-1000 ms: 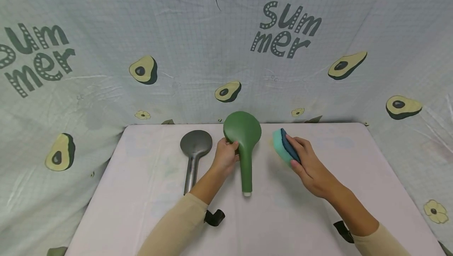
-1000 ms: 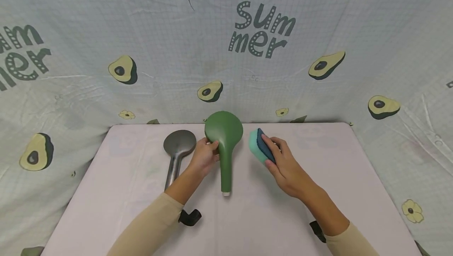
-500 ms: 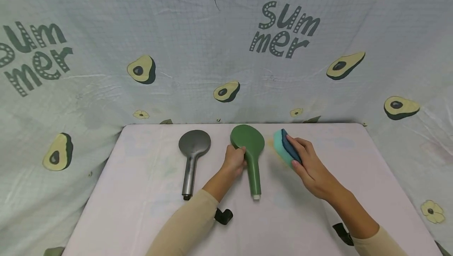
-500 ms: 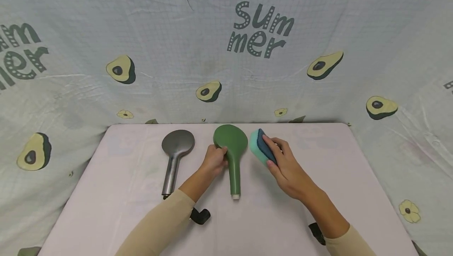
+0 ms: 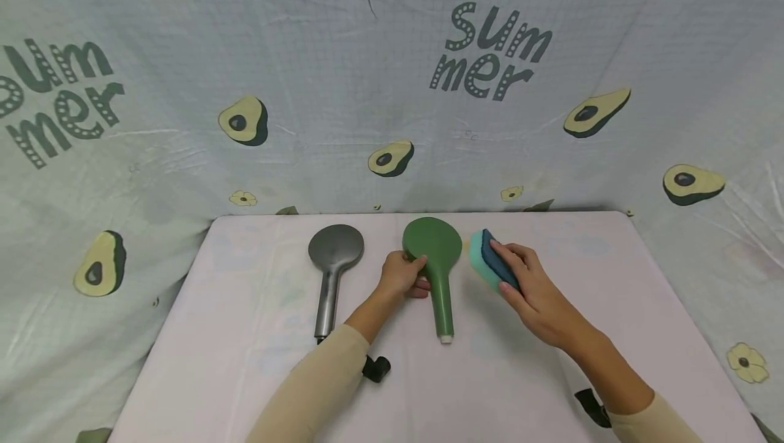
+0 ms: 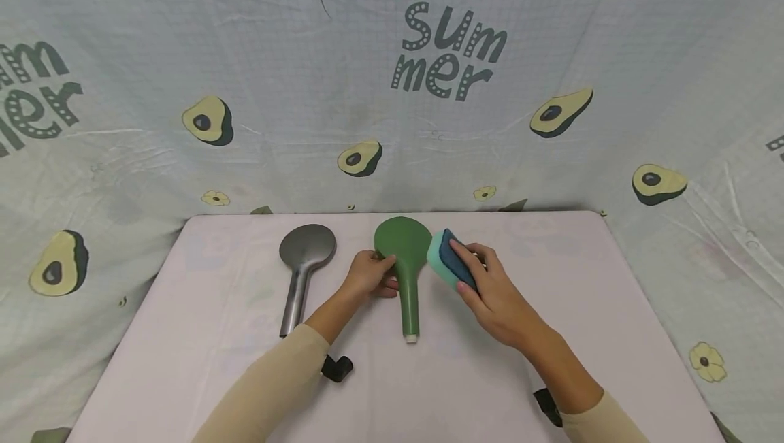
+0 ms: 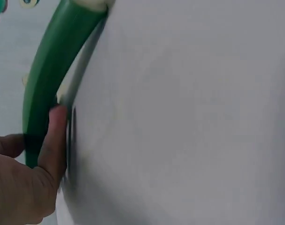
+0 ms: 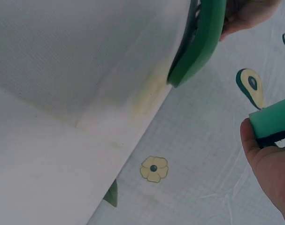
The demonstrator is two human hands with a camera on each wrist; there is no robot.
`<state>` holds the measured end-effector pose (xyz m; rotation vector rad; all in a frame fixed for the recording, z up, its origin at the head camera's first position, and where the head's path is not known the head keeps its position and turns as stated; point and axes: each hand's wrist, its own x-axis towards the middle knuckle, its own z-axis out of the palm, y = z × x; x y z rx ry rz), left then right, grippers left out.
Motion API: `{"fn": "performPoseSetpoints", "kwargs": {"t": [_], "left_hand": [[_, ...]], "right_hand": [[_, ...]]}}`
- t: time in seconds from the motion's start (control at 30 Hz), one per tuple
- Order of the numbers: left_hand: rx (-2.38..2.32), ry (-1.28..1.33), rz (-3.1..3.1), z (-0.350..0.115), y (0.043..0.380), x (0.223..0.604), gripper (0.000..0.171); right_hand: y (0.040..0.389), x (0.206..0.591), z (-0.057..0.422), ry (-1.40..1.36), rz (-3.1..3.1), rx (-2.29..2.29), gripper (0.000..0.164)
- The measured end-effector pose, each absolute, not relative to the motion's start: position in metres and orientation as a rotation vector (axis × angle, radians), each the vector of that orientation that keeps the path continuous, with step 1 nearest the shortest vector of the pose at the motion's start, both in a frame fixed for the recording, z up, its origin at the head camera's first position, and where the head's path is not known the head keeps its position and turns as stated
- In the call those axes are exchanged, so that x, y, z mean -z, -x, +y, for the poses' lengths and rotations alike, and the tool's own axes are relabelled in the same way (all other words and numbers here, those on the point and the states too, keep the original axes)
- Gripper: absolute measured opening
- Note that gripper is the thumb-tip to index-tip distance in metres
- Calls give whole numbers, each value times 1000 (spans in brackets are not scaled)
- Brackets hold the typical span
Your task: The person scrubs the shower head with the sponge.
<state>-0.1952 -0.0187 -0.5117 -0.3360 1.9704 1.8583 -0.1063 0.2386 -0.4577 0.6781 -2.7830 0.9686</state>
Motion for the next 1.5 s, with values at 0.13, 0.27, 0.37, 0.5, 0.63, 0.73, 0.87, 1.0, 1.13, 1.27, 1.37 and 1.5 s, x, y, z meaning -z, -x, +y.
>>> {"fn": "performPoseSetpoints", "kwargs": {"t": [0.13, 0.27, 0.37, 0.5, 0.63, 0.73, 0.87, 1.0, 1.13, 1.27, 1.37, 1.5], "left_hand": [[-1855, 337, 2013, -27, 197, 517, 45], [-1826, 347, 2072, -33, 196, 517, 53], [-1773, 318, 2127, -40, 195, 512, 50], [-1788, 258, 2131, -58, 193, 497, 47], [-1810, 197, 2152, -77, 193, 480, 43], [-1776, 145, 2212, -94, 193, 473, 37], [-1727, 92, 2281, -116, 191, 465, 34], [-1669, 46, 2348, -135, 186, 458, 35], [-1562, 0, 2424, -158, 178, 458, 37], [-1418, -30, 2531, -178, 172, 461, 39], [-1310, -26, 2637, -189, 170, 465, 37], [-1237, 59, 2678, -198, 169, 471, 37]], "right_hand": [[104, 459, 237, -683, -2808, -974, 67], [103, 459, 233, -697, -2808, -980, 67], [102, 458, 231, -710, -2810, -967, 67], [103, 458, 229, -719, -2807, -948, 66], [106, 456, 227, -736, -2794, -955, 66], [108, 454, 223, -754, -2796, -979, 66], [110, 453, 214, -781, -2807, -998, 65], [112, 452, 206, -804, -2812, -1003, 64], [113, 452, 198, -819, -2824, -1026, 63], [115, 455, 189, -840, -2830, -1039, 62], [114, 456, 183, -866, -2827, -1057, 61], [114, 456, 176, -897, -2828, -1086, 60]]}}
